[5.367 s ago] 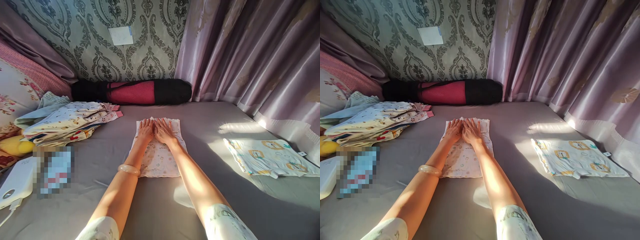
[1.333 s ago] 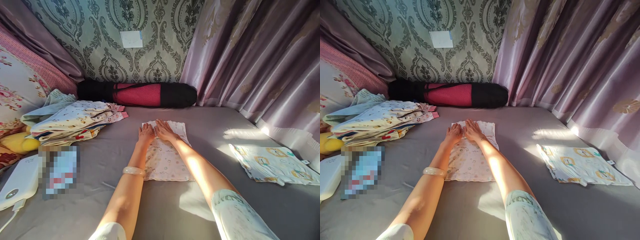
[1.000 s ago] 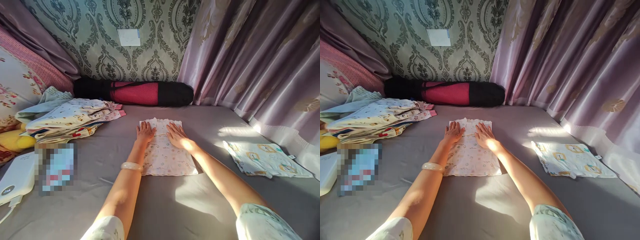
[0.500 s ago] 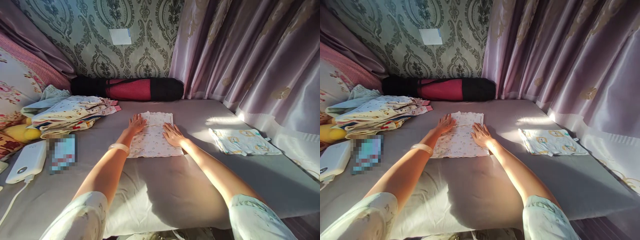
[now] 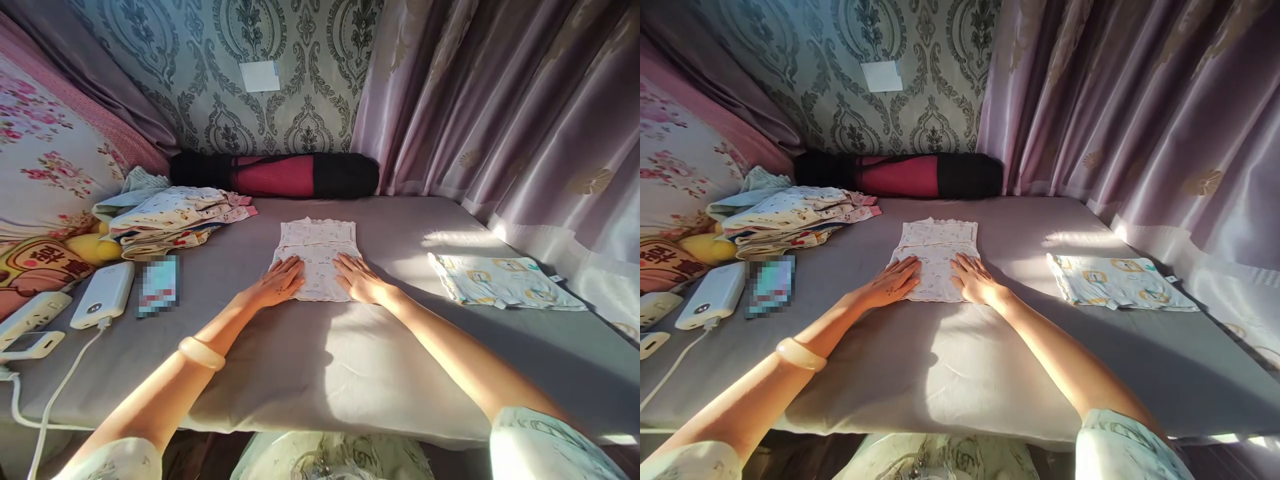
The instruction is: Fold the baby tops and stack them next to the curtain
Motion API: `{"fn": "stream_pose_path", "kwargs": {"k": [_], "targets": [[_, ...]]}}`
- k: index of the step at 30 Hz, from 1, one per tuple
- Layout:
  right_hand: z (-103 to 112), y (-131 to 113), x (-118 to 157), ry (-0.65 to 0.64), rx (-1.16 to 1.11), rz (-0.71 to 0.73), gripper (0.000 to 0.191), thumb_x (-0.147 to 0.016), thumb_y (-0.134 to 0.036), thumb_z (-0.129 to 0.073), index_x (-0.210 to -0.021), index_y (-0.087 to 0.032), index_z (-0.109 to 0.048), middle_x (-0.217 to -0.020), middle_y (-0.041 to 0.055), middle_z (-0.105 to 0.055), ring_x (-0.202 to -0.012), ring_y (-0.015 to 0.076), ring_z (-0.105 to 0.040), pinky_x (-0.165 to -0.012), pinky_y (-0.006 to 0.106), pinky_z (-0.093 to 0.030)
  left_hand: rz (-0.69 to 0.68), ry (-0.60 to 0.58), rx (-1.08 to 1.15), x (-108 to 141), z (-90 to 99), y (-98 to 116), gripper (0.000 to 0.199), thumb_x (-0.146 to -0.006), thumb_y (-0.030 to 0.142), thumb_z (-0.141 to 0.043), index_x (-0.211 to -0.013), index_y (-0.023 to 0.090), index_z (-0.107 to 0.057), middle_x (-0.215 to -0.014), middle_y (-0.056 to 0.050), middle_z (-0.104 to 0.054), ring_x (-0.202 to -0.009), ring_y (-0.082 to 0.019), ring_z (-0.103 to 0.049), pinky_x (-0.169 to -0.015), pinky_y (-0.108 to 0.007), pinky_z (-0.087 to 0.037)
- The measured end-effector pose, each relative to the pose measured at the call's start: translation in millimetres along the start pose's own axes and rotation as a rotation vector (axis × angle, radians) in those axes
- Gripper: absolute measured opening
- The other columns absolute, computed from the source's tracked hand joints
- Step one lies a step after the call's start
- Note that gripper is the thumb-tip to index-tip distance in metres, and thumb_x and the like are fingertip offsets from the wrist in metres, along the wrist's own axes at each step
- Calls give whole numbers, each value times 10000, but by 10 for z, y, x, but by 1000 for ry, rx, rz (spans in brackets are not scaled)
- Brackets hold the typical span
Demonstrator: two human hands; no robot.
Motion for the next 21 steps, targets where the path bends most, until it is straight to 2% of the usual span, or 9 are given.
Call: {"fn": "stream_pose_path", "kwargs": {"k": [5, 8, 13, 17, 21], "targets": [[38, -93, 264, -28, -3, 59, 574, -1033, -370, -258, -1541, -125, -361, -1618, 143, -287, -1498, 290, -242, -1202, 493, -253, -32, 1, 24, 266, 90, 61, 622, -1012, 551, -242, -1479, 191, -437, -1605, -102, -340, -1495, -246, -271, -1230, -432, -214], [72, -153, 395, 3, -26, 118, 543, -1039, -388, -261, -1500, -163, -438, -1589, 132, -361, -1472, 284, -305, -1187, 490, -282, -100, 32, 43, 345, 144, 133, 590, -990, 584, -336, -1397, 206, -535, -1549, -106, -428, -1433, -250, -383, -1184, -385, -312], [154, -257, 533, -18, -85, 133, 470, -1037, -367, -313, -1405, -209, -560, -1554, 118, -419, -1449, 280, -345, -1179, 467, -305, -237, 104, 107, 351, 166, 240, 367, -998, 436, -436, -1197, 223, -660, -1280, -89, -615, -1164, -206, -584, -1017, -338, -475], [222, -333, 573, -4, -135, 148, 390, -1023, -300, -366, -1284, -226, -646, -1496, 95, -481, -1366, 232, -450, -1146, 376, -357, -290, 142, 55, 331, 135, 289, 306, -1013, 347, -423, -1121, 235, -687, -1129, -66, -650, -1044, -184, -604, -938, -317, -499], [257, -400, 551, 19, -158, 137, 320, -1022, -287, -391, -1128, -258, -692, -1285, 56, -612, -1180, 192, -560, -1025, 322, -448, -331, 120, -50, 337, 127, 341, 342, -1029, 313, -373, -1080, 208, -694, -1073, -73, -659, -965, -189, -611, -899, -332, -503]]}}
Point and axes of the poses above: each hand's wrist, its own x-axis away from the middle knuckle, its own z-axis out of the back of the hand, y = z × x, the point moved 2 cm from there along -x, towards the middle knuckle
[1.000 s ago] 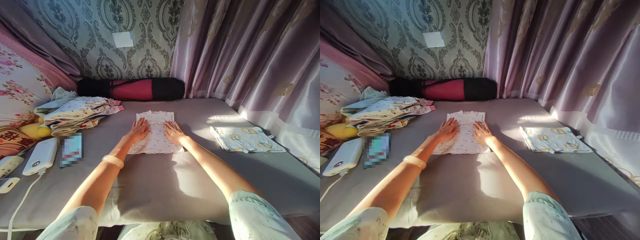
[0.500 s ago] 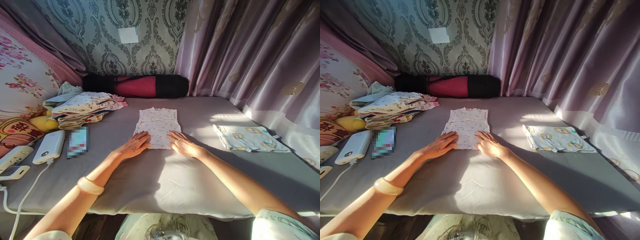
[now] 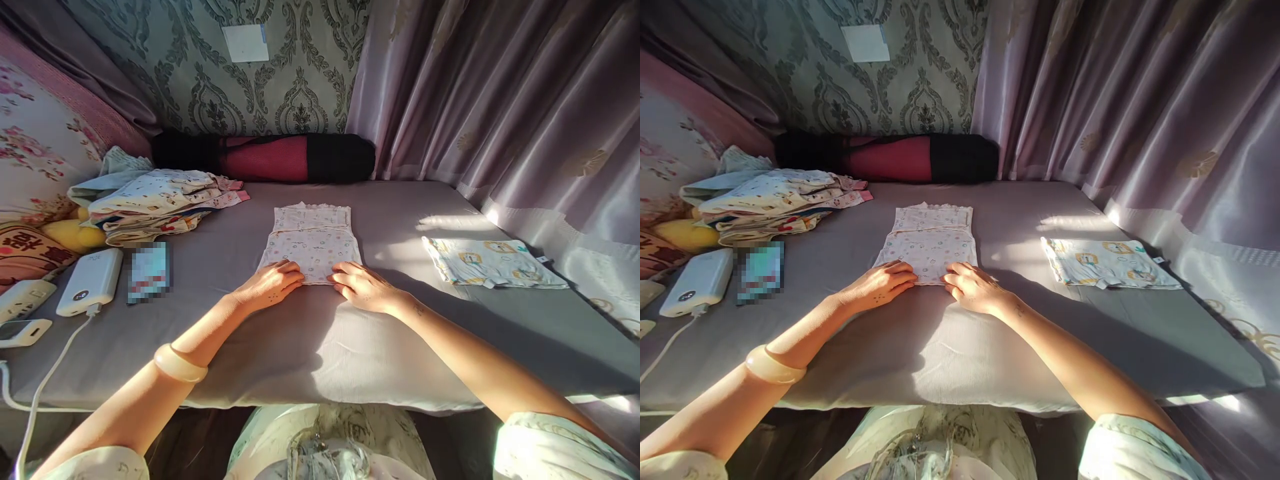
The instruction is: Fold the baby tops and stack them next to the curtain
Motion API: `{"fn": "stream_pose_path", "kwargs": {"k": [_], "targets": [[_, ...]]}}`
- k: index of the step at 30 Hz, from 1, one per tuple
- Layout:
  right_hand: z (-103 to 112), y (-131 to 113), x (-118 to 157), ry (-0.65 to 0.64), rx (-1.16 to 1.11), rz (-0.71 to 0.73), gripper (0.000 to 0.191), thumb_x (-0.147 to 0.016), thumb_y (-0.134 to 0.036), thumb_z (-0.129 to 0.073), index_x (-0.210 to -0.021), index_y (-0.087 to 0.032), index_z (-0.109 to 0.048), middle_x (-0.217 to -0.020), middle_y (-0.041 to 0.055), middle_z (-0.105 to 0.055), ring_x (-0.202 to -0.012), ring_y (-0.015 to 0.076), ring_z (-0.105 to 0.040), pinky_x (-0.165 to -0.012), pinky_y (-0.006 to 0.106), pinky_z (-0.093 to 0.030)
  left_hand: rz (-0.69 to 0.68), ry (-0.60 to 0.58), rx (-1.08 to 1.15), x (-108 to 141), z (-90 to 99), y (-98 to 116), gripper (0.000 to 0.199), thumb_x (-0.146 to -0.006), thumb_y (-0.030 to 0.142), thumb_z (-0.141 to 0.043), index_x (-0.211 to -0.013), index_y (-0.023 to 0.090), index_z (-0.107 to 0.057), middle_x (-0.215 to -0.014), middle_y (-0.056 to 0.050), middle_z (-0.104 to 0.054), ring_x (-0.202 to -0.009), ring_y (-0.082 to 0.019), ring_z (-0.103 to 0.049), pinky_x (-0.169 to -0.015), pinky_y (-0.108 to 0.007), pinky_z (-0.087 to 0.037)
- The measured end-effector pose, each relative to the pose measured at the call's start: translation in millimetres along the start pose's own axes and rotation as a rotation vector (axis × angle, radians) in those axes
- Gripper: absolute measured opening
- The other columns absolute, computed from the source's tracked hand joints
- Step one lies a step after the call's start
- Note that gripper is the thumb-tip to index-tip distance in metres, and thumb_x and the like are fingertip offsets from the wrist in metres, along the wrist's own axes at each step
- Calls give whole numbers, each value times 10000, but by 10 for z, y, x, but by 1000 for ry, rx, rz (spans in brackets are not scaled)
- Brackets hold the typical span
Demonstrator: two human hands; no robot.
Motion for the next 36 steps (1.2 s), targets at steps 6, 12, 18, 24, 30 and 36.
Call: {"fn": "stream_pose_path", "kwargs": {"k": [6, 12, 18, 24, 30, 36], "targets": [[2, -112, -141, -3, 132, -98, 261, -1013, -330, -431, -1027, -253, -680, -1079, 75, -650, -1077, 222, -569, -845, 334, -473, -13, -37, -71, -66, 29, 41, 318, -989, 215, -385, -940, 200, -699, -968, -52, -668, -853, -156, -611, -802, -274, -501], [-17, -223, -259, -1, 185, -167, 270, -988, -427, -476, -1048, -256, -676, -1117, 102, -651, -1094, 253, -558, -844, 354, -450, 132, -20, -67, -181, 66, 54, 217, -885, 158, -445, -832, 194, -653, -859, -44, -661, -771, -160, -602, -687, -262, -473], [-78, -202, -291, 44, 256, -184, 312, -1011, -333, -392, -1090, -224, -674, -1124, 128, -653, -1079, 262, -556, -844, 356, -440, 242, 43, 21, -187, 39, 29, 158, -875, 155, -449, -858, 199, -600, -818, -34, -646, -742, -171, -600, -681, -275, -459], [-60, -28, -167, 37, 308, -224, 343, -992, -194, -357, -1099, -234, -680, -1107, 109, -661, -1066, 240, -562, -793, 317, -431, 105, 13, 8, -80, -14, -26, 244, -981, 384, -466, -1041, 197, -610, -1018, -78, -641, -938, -205, -610, -810, -303, -493], [37, 222, 9, 39, 291, -272, 286, -979, -210, -416, -1064, -224, -689, -1097, 86, -656, -1066, 224, -568, -786, 292, -426, 150, 25, -29, 114, 40, -151, 315, -972, 233, -357, -1047, 220, -662, -1039, -81, -654, -935, -195, -612, -787, -292, -504], [168, 442, 87, 64, 180, -313, 231, -957, -227, -460, -932, -232, -690, -982, 39, -652, -901, 173, -614, -687, 245, -399, 325, 84, 75, 306, 140, -374, 356, -896, 259, -367, -1012, 248, -703, -1080, -56, -700, -969, -204, -631, -794, -292, -501]]}}
Point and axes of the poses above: each hand's wrist, its own x-axis away from the middle knuckle, its own z-axis out of the back of the hand, y = z × x, the point moved 2 cm from there along -x, towards the middle knuckle
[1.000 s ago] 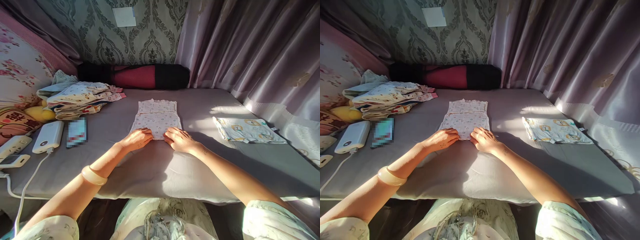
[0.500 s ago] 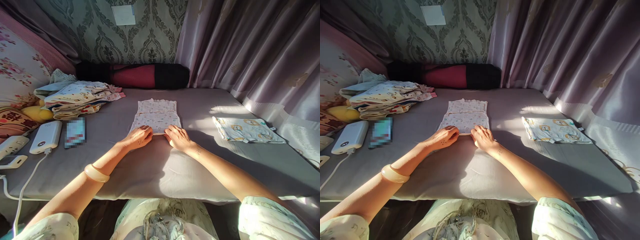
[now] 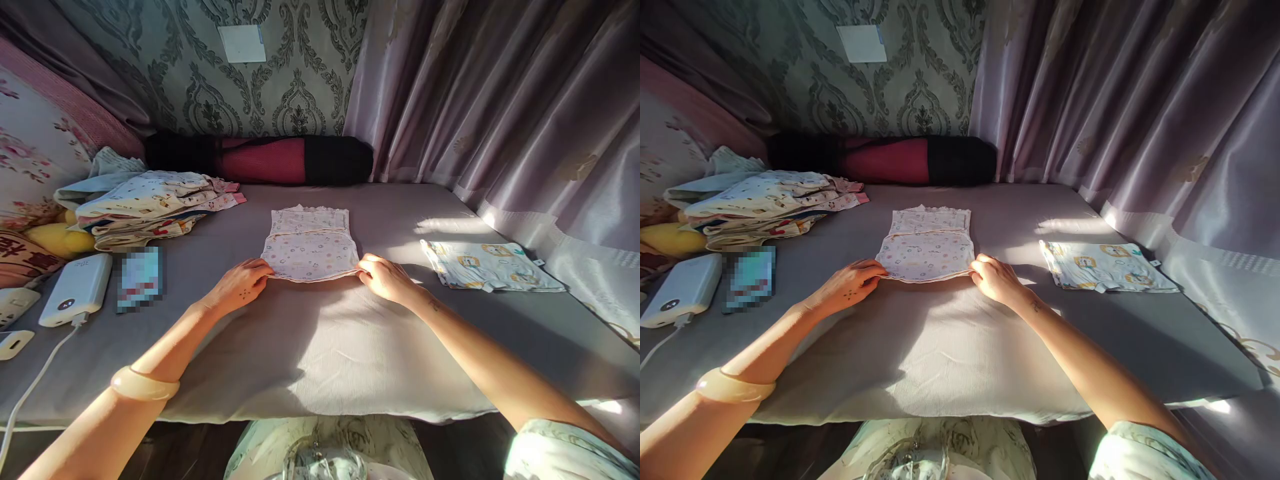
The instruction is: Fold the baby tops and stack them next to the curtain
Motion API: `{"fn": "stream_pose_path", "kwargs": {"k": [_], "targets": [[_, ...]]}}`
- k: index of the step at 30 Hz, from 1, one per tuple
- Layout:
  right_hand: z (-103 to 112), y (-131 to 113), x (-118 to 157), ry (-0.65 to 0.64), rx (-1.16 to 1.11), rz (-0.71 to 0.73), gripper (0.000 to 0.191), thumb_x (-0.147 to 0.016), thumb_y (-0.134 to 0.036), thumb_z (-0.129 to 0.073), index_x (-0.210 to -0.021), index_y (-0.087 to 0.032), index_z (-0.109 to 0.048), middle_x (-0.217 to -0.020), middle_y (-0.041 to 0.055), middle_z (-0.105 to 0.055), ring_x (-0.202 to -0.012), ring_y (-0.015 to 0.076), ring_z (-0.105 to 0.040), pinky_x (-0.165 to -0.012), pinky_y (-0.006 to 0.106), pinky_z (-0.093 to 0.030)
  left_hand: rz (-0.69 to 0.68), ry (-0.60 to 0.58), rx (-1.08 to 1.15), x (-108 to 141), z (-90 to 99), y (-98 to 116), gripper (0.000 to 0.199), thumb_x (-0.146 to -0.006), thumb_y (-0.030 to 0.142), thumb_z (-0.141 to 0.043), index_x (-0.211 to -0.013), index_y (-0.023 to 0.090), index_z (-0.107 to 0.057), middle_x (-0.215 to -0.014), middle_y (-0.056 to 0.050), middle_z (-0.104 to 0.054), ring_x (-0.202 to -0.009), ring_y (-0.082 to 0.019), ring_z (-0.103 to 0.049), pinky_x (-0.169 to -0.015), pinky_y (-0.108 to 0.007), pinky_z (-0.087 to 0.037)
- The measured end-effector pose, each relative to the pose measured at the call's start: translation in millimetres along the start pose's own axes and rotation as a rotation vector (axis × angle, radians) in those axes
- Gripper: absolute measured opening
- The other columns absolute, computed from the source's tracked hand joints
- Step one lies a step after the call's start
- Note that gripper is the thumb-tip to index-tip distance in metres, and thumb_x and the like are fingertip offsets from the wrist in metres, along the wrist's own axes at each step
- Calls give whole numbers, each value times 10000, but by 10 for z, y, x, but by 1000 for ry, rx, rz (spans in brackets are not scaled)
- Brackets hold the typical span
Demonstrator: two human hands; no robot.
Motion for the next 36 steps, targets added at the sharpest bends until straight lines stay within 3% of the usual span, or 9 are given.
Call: {"fn": "stream_pose_path", "kwargs": {"k": [5, 10, 16, 20, 25, 30, 36], "targets": [[67, 142, -140, 62, -199, -42, 228, -935, -288, -488, -833, -214, -679, -909, 29, -669, -744, 148, -607, -661, 237, -400, 170, 57, 201, -75, 115, -180, 325, -860, 420, -448, -901, 214, -697, -905, -43, -695, -725, -171, -606, -624, -256, -438], [22, 290, -424, 159, -360, -92, 195, -863, -282, -520, -718, -201, -621, -756, 16, -647, -694, 155, -585, -648, 249, -405, 343, 186, 442, -313, 122, -402, 377, -774, 529, -562, -825, 175, -681, -636, 14, -573, -597, -135, -518, -561, -230, -372], [-29, 388, -840, 261, -458, -305, 197, -818, -309, -531, -647, -214, -519, -605, -20, -546, -587, 141, -493, -556, 254, -365, 476, 344, 657, -713, -37, -607, 405, -688, 538, -629, -812, 154, -665, -659, -4, -594, -647, -164, -552, -566, -249, -401], [-69, 402, -1127, 247, -418, -454, 192, -855, -307, -502, -710, -208, -581, -674, 29, -624, -644, 184, -572, -581, 274, -415, 602, 408, 586, -980, -138, -667, 258, -748, 427, -581, -762, 171, -614, -665, -23, -582, -677, -184, -559, -559, -266, -407], [-119, 365, -1386, 224, -403, -580, 258, -946, -299, -446, -1005, -162, -657, -971, 136, -713, -929, 275, -663, -743, 351, -494, 683, 383, 380, -1246, -113, -640, 163, -866, 303, -493, -837, 183, -599, -786, -69, -633, -804, -212, -612, -646, -283, -439], [-162, 334, -1548, 220, -323, -697, 319, -1005, -344, -411, -1189, -194, -625, -1095, 147, -697, -1025, 286, -663, -831, 399, -497, 685, 327, 238, -1463, -124, -639, 244, -962, 286, -411, -1079, 186, -600, -958, -123, -689, -963, -251, -647, -734, -306, -455], [-196, 371, -1694, 231, -201, -669, 350, -1039, -379, -352, -1259, -192, -551, -1078, 141, -705, -1053, 270, -671, -864, 362, -472, 694, 266, 137, -1638, -162, -639, 379, -1013, 311, -339, -1318, 177, -518, -1109, -163, -695, -1062, -286, -648, -827, -357, -458]]}}
Point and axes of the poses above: each hand's wrist, its own x-axis away from the middle knuckle, its own z-axis out of the back of the hand, y = z × x, the point moved 2 cm from there along -x, towards the middle knuckle
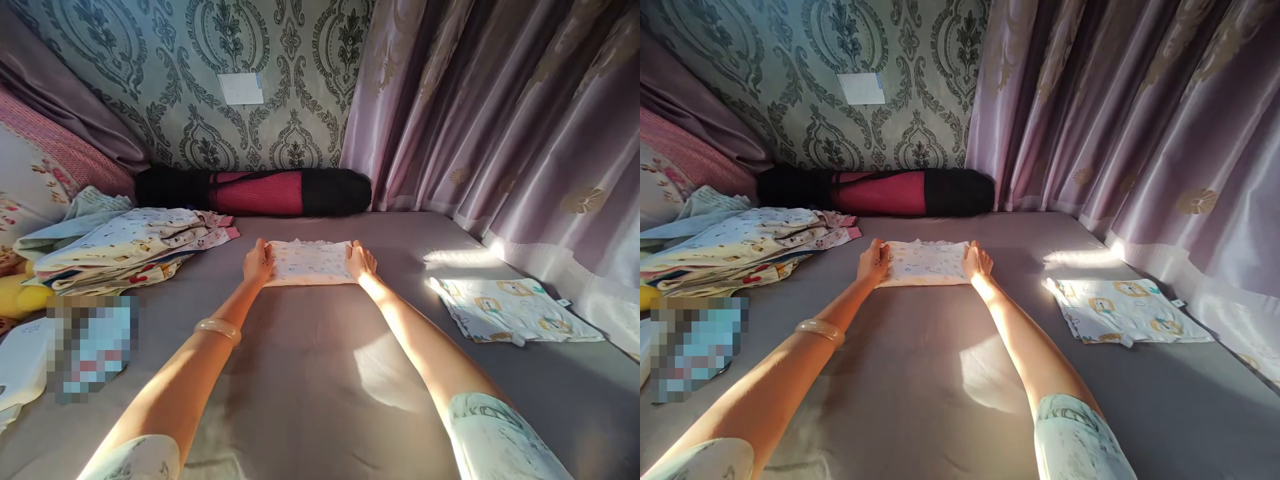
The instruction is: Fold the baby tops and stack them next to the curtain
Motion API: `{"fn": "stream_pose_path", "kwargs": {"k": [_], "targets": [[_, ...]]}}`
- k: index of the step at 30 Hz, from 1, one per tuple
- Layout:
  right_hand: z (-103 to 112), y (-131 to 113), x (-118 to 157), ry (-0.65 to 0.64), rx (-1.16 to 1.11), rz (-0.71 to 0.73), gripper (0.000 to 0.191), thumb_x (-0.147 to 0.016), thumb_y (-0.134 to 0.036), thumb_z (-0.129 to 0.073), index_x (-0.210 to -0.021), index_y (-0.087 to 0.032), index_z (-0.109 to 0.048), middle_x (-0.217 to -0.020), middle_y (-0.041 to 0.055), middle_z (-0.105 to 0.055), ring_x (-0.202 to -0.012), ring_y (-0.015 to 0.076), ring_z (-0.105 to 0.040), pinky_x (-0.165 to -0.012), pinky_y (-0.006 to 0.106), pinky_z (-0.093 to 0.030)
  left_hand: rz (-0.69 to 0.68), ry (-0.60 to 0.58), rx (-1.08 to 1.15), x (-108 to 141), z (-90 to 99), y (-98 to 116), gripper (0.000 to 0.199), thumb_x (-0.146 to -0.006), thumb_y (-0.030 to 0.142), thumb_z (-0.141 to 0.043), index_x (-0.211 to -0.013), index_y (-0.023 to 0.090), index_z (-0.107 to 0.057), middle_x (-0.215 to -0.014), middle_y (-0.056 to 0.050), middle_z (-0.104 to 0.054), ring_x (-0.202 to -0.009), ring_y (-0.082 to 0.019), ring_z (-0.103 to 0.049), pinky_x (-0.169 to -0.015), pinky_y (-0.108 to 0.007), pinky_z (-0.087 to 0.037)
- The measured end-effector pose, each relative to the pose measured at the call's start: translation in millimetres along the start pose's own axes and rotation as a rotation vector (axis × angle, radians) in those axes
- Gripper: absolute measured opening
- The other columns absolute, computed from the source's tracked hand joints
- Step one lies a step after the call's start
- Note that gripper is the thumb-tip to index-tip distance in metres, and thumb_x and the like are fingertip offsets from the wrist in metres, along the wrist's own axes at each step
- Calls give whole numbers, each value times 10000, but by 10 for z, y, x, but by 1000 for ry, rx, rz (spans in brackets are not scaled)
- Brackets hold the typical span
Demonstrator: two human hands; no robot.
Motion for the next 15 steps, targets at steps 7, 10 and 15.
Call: {"fn": "stream_pose_path", "kwargs": {"k": [7, 10, 15], "targets": [[-42, -43, -117, 18, 112, 51, 416, -1051, -382, -275, -1296, -157, -525, -1114, 183, -702, -1056, 298, -673, -851, 353, -448, 7, 11, -85, -126, -67, 25, 414, -1018, 346, -284, -1334, 204, -510, -1152, -169, -687, -1084, -322, -654, -827, -381, -476], [-82, -39, -175, 18, 133, 51, 420, -1055, -375, -263, -1293, -149, -525, -1111, 183, -702, -1050, 289, -677, -853, 352, -445, 16, 10, -117, -172, -106, 27, 417, -1020, 358, -265, -1314, 208, -521, -1155, -176, -679, -1078, -329, -660, -821, -389, -483], [-122, -44, -231, 6, 139, 21, 448, -1055, -364, -263, -1330, -117, -517, -1110, 199, -701, -1068, 296, -671, -864, 368, -448, 21, -6, -172, -205, -141, 41, 394, -1022, 360, -273, -1276, 179, -515, -1150, -199, -676, -1060, -326, -672, -831, -408, -497]]}}
Point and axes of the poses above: each hand's wrist, its own x-axis away from the middle knuckle, its own z-axis out of the back of the hand, y = z × x, the point moved 2 cm from there along -x, towards the middle knuckle
